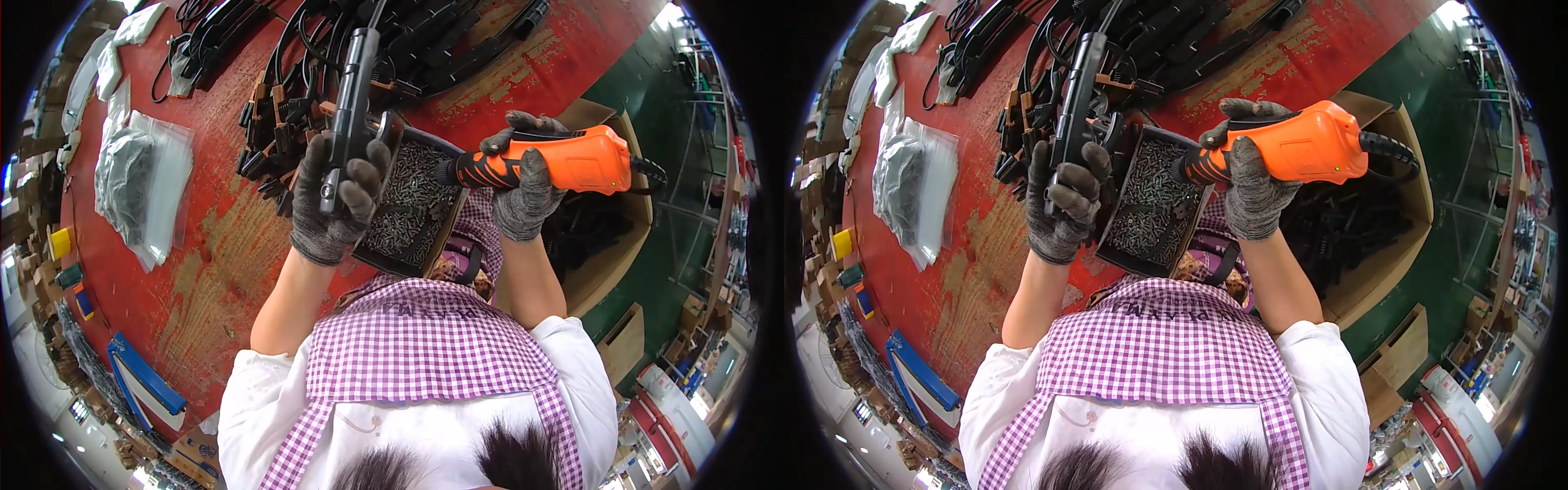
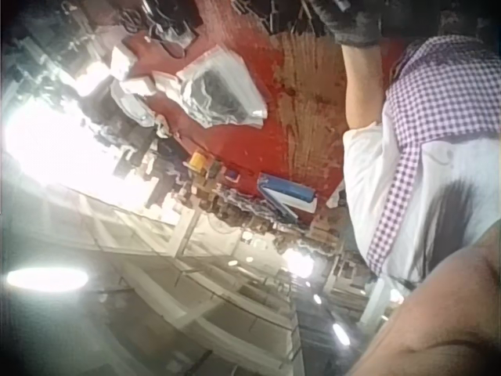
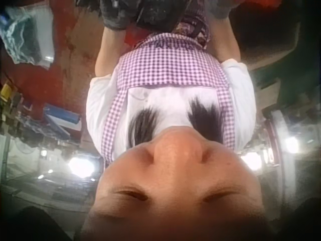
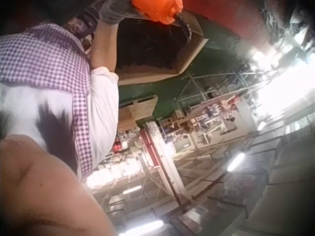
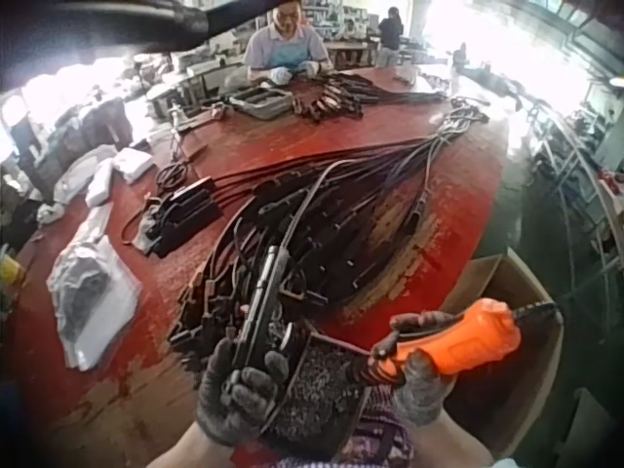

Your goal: The person uses an orange power drill to drive screws into the black plastic housing of multiple black cables. They pick up each cable from a pile on the red table, secure it with the drill, and place it back down. The task is performed repeatedly in a factory setting.

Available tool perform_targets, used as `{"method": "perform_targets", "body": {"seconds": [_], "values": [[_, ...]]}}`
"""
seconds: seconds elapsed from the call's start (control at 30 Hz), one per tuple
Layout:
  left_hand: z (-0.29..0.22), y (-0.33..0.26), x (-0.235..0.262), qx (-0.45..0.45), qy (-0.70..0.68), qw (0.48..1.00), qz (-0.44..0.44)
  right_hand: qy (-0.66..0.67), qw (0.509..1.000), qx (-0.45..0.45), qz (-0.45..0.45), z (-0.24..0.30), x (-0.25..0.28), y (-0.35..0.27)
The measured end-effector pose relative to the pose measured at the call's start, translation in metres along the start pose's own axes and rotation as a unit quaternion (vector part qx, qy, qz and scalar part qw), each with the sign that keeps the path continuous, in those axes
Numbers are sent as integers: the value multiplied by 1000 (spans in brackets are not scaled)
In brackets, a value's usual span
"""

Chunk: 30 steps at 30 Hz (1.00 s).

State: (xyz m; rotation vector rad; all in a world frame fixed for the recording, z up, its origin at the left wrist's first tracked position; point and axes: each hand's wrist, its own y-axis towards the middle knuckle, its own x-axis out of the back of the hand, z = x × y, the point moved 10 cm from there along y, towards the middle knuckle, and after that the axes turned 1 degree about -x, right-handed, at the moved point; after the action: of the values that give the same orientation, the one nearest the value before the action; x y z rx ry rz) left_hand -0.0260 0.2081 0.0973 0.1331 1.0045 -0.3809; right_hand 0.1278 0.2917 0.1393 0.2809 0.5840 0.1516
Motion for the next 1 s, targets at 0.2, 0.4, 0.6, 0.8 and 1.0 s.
{"method": "perform_targets", "body": {"seconds": [0.2,0.4,0.6,0.8,1.0], "values": [[-8,0,-1,-33,91,995,2,-12,1000,-13,-12,-9,-2,0],[-17,-4,3,-78,221,971,-46,-43,999,-29,-14,-13,-3,-1],[-20,-4,7,-97,259,959,-68,-26,999,-16,-13,-7,-4,0],[-13,-1,6,-103,261,955,-92,-42,999,-21,3,-12,-8,0],[-12,-2,10,-94,276,950,-114,-2,1000,-19,8,-8,-11,-1]]}}
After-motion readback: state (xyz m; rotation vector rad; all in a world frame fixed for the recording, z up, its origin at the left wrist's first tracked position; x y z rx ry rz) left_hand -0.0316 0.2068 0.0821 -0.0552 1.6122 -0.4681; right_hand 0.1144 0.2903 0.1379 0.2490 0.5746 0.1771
